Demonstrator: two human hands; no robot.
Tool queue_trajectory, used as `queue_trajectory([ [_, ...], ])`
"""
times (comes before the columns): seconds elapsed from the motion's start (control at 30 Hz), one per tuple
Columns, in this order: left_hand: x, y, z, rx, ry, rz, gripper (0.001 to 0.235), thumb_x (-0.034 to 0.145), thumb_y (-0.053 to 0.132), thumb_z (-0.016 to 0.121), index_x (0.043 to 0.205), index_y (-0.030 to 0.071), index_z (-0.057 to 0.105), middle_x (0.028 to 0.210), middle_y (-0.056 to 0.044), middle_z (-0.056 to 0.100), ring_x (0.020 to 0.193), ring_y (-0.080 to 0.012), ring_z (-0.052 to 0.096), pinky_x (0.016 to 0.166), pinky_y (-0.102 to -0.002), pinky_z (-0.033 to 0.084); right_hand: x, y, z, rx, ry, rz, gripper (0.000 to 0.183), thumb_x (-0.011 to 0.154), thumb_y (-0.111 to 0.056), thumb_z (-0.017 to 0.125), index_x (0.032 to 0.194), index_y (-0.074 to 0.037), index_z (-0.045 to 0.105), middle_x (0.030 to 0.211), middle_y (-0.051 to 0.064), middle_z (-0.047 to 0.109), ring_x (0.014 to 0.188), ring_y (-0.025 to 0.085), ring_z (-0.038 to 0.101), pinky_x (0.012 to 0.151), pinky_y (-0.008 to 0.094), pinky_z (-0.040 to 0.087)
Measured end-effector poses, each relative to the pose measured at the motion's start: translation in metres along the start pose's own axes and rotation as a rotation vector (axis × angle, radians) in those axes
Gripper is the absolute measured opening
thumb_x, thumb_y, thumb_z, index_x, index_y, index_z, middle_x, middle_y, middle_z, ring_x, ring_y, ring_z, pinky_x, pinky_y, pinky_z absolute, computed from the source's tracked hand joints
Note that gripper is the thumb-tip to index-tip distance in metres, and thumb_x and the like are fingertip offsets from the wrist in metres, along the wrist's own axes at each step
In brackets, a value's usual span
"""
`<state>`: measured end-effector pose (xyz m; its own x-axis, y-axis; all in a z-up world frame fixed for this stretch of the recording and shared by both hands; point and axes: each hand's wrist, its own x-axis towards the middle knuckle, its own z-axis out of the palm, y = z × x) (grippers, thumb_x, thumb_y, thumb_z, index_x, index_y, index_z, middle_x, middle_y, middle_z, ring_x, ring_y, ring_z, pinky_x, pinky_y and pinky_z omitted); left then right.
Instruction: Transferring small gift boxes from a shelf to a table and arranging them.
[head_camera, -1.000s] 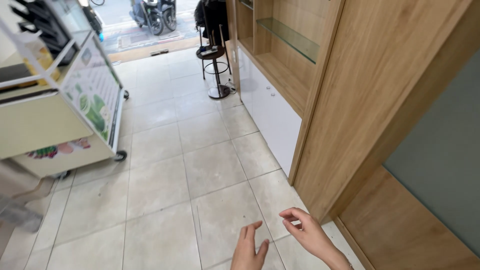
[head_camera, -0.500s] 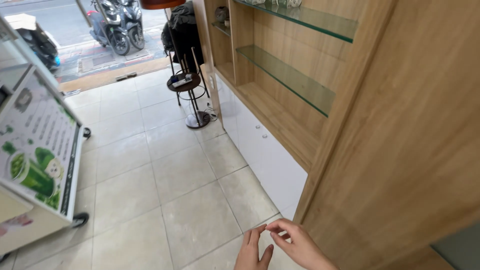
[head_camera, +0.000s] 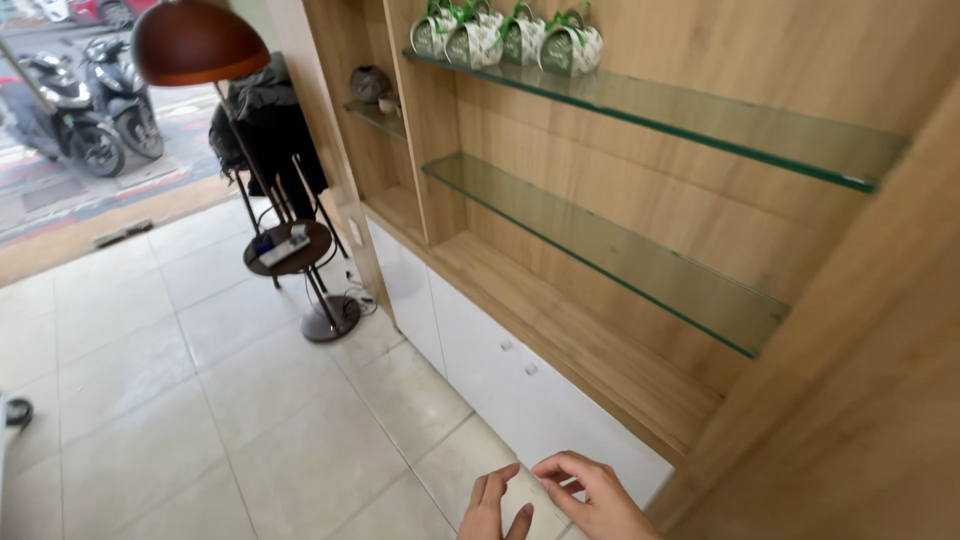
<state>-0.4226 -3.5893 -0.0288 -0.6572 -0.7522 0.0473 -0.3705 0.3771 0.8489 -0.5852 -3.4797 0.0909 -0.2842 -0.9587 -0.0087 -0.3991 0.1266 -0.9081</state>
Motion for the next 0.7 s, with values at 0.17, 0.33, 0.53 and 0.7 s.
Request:
queue_trajectory([
  [0.17, 0.100, 0.068, -0.127, -0.034, -0.005, 0.294, 0.049, 0.087, 0.015, 0.074, 0.134, 0.011, 0.059, 0.128, -0.015, 0.063, 0.121, -0.0347, 0.064, 0.099, -0.041, 0.052, 0.099, -0.046, 0.006, 0.056, 0.178, -0.076, 0.019, 0.092, -0.009, 0.069, 0.110, -0.009, 0.074, 0.101, 0.001, 0.077, 0.092, 0.013, 0.075, 0.081, 0.029, 0.061],
  [0.33, 0.191, 0.147, -0.195, -0.174, -0.026, 0.457, 0.039, 0.091, 0.011, 0.068, 0.129, 0.008, 0.061, 0.127, -0.013, 0.066, 0.119, -0.0327, 0.066, 0.097, -0.039, 0.053, 0.168, -0.083, -0.026, -0.003, 0.338, -0.140, 0.019, 0.093, -0.009, 0.069, 0.111, -0.008, 0.075, 0.102, 0.002, 0.079, 0.092, 0.014, 0.074, 0.080, 0.029, 0.060],
  [0.53, 0.304, 0.221, -0.238, -0.227, -0.107, 0.727, 0.039, 0.093, 0.008, 0.068, 0.132, 0.006, 0.060, 0.129, -0.015, 0.064, 0.122, -0.0353, 0.063, 0.099, -0.040, 0.051, 0.236, -0.139, -0.107, -0.145, 0.536, -0.230, 0.018, 0.089, -0.006, 0.069, 0.106, -0.006, 0.076, 0.105, 0.005, 0.079, 0.094, 0.018, 0.076, 0.074, 0.032, 0.060],
  [0.7, 0.398, 0.258, -0.256, -0.269, -0.004, 0.978, 0.037, 0.092, 0.004, 0.068, 0.128, 0.004, 0.061, 0.130, -0.016, 0.064, 0.124, -0.0356, 0.064, 0.104, -0.039, 0.050, 0.288, -0.172, -0.157, -0.355, 0.686, -0.628, 0.017, 0.088, -0.003, 0.071, 0.105, -0.003, 0.074, 0.110, 0.009, 0.079, 0.106, 0.022, 0.076, 0.092, 0.033, 0.058],
])
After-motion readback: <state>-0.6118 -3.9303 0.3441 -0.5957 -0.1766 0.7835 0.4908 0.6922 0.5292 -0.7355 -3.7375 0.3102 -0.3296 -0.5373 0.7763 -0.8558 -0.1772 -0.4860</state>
